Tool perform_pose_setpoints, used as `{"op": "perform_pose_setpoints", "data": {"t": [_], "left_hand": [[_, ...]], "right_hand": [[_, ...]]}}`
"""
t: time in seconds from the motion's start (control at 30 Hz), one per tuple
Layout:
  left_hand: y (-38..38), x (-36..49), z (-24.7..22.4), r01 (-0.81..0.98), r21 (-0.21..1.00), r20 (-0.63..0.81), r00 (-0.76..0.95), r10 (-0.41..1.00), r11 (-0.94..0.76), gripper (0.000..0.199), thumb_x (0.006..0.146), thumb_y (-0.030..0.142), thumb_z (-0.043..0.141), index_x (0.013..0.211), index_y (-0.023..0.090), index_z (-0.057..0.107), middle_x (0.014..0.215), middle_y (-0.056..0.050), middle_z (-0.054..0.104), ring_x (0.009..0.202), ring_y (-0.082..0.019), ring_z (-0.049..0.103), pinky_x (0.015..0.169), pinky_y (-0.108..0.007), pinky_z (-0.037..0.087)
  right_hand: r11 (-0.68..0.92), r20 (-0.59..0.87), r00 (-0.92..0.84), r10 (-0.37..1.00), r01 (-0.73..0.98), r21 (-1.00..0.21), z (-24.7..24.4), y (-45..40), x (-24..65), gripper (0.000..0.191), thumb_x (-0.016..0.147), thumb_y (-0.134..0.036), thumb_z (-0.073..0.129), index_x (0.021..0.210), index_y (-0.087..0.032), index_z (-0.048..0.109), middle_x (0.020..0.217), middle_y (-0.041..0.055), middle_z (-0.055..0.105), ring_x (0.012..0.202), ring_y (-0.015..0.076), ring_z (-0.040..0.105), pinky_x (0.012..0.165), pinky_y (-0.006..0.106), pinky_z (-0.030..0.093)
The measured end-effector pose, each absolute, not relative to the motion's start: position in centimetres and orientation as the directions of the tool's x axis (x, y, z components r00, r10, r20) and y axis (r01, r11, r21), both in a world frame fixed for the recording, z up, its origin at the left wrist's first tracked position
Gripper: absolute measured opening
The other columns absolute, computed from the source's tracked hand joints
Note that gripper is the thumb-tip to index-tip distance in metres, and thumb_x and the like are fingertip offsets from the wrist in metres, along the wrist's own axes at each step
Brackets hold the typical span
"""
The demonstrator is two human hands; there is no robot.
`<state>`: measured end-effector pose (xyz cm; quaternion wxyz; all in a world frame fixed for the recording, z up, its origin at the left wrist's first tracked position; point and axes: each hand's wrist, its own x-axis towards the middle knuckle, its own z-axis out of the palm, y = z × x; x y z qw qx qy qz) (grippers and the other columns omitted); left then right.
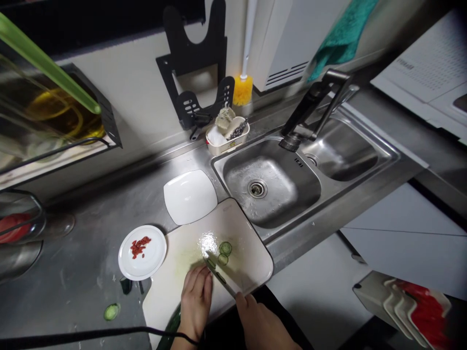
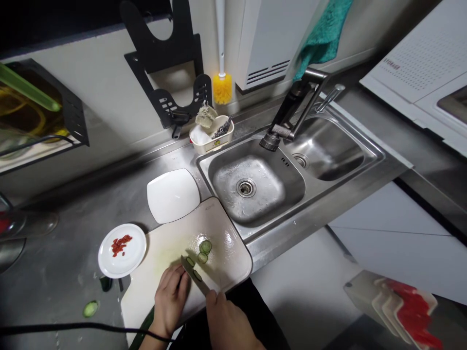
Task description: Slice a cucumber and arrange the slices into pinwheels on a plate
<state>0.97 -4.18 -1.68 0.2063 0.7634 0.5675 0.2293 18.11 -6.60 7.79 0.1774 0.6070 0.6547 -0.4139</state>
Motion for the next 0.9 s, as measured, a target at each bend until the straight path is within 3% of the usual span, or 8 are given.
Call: {"op": "perform_pose_setpoints", "data": {"t": [0.33,0.57,0.9], "left_hand": [[-4.2,0.9,-1.8,0.767,0.58,0.125,0.251,0.96,-0.276,0.019,0.089,0.016,0.047,0.101,0.018,0.061,0.102,-0.007,0.067,0.1,-0.019,0.061,0.093,-0.037,0.048],[-4.1,1.2,-1.4,0.761,0.59,0.137,0.235,0.962,-0.27,0.018,0.089,0.017,0.046,0.097,0.018,0.062,0.098,-0.006,0.068,0.097,-0.018,0.062,0.091,-0.036,0.05],[-4.0,1.1,-1.3,0.759,0.594,0.127,0.239,0.963,-0.266,0.019,0.089,0.016,0.046,0.099,0.018,0.062,0.099,-0.006,0.068,0.097,-0.018,0.062,0.092,-0.038,0.05]], "right_hand": [[-0.081,-0.737,-0.198,0.647,0.942,-0.325,8.2,-6.1,18.0,0.041,0.075,0.006,0.033,0.101,-0.014,0.058,0.094,0.012,0.067,0.072,0.0206,0.066,0.054,0.025,0.041],[-0.094,-0.758,-0.199,0.622,0.941,-0.325,8.6,-5.3,17.6,0.048,0.076,0.007,0.028,0.108,-0.013,0.059,0.096,0.0123,0.067,0.078,0.0234,0.067,0.06,0.027,0.044],[-0.105,-0.722,-0.196,0.664,0.931,-0.349,8.2,-4.9,17.3,0.048,0.076,0.005,0.028,0.106,-0.013,0.061,0.094,0.0109,0.069,0.078,0.0204,0.066,0.062,0.025,0.046]]}}
